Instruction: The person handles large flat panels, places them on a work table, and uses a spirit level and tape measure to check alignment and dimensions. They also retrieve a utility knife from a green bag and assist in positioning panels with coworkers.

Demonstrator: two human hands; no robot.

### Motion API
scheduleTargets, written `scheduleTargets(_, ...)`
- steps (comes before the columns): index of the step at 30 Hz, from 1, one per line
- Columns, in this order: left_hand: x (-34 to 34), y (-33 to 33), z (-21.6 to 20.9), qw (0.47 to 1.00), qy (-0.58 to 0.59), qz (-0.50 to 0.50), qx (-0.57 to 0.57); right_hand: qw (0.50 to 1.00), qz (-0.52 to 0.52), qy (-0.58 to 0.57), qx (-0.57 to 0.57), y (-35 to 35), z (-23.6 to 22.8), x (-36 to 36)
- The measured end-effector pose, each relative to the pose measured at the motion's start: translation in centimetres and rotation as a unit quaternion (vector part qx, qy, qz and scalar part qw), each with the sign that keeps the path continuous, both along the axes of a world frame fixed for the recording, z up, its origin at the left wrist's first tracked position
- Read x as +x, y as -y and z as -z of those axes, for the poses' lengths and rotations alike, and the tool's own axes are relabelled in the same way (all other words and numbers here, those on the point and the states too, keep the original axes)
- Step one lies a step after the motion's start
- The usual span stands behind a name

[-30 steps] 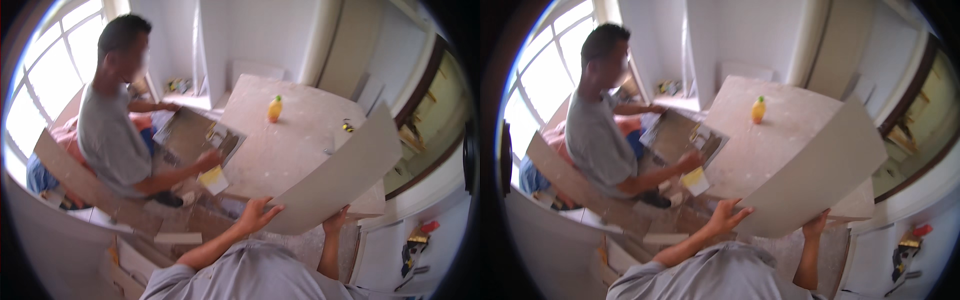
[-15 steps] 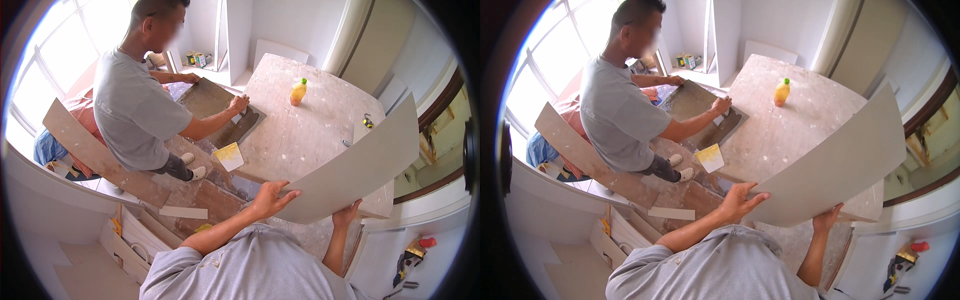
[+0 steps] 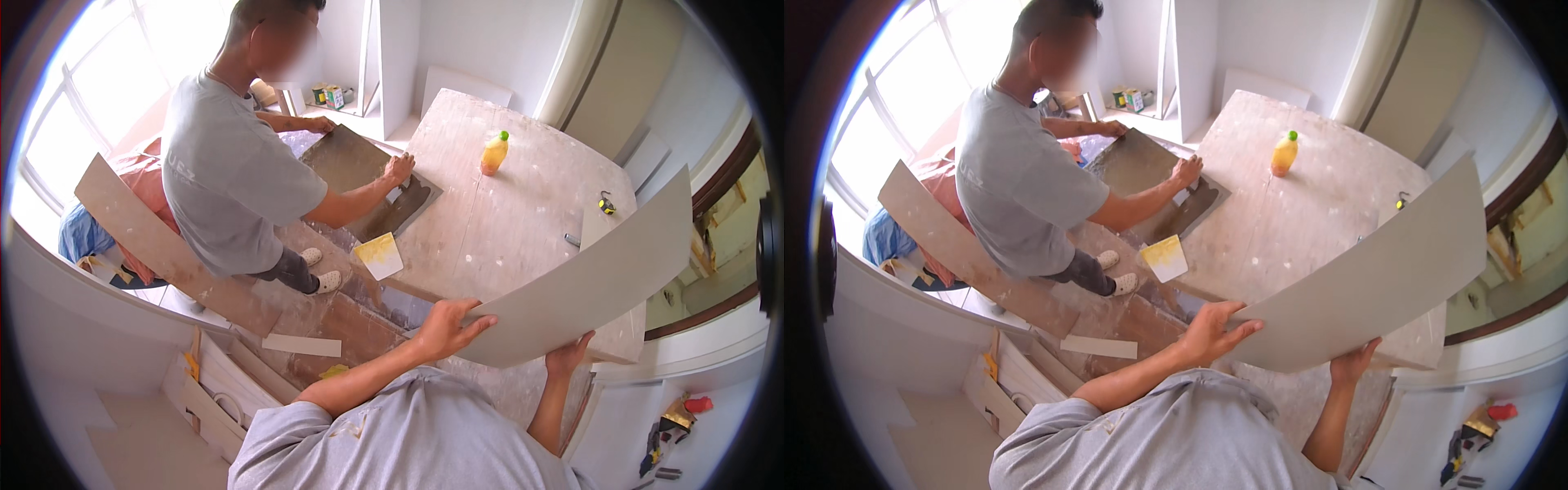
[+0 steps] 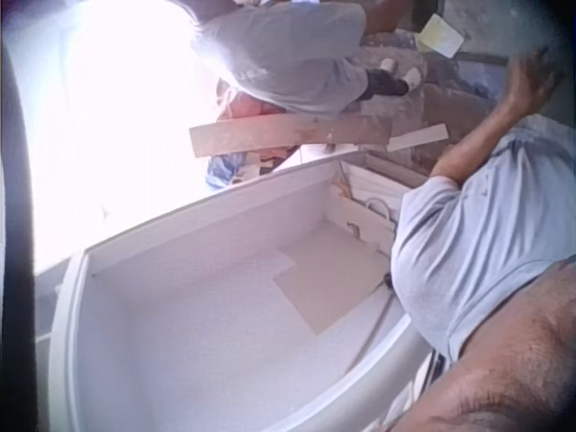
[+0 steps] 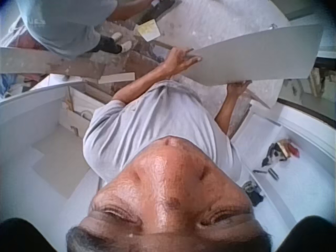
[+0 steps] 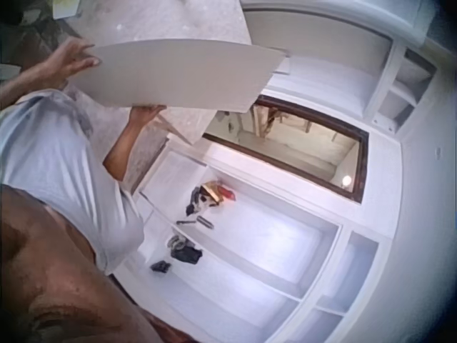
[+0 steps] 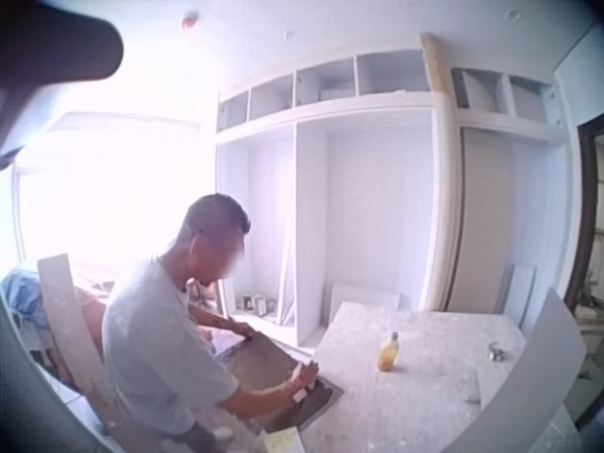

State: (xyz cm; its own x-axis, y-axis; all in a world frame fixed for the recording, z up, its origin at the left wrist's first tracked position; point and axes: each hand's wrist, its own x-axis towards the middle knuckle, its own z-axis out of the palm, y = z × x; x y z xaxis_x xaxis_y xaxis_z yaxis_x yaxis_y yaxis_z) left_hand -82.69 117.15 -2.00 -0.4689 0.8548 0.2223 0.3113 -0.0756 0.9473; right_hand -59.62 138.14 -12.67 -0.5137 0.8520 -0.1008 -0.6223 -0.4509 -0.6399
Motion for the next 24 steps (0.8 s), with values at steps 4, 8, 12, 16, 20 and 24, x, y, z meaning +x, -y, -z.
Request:
scheduleTargets(4,-0.1,0.0,0.0,1.000,-0.012,0.003,0.010,0.998,0.050,0.029,-0.031,0.2,-0.4,-0.3)
scheduleTargets(8,-0.2,0.0,0.0,1.000,-0.007,0.008,-0.006,0.997,0.053,0.021,-0.054,0.1,-0.9,-0.4)
scheduleTargets(12,-0.2,-0.1,-0.2,1.000,-0.004,0.007,-0.004,0.995,0.061,0.034,-0.064,0.0,-0.9,-0.4)
scheduleTargets(16,-0.3,0.0,-0.4,1.000,0.008,0.012,-0.002,0.998,0.043,0.015,-0.038,-0.3,-0.4,-0.3)
scheduleTargets(20,-0.3,-0.1,-0.5,0.999,-0.005,0.007,-0.031,0.999,0.038,-0.003,-0.032,-0.7,0.1,-0.2)
scheduleTargets(24,-0.3,-0.3,-0.4,1.000,0.001,0.014,-0.020,0.998,0.048,-0.002,-0.027,-0.7,0.2,-0.2)
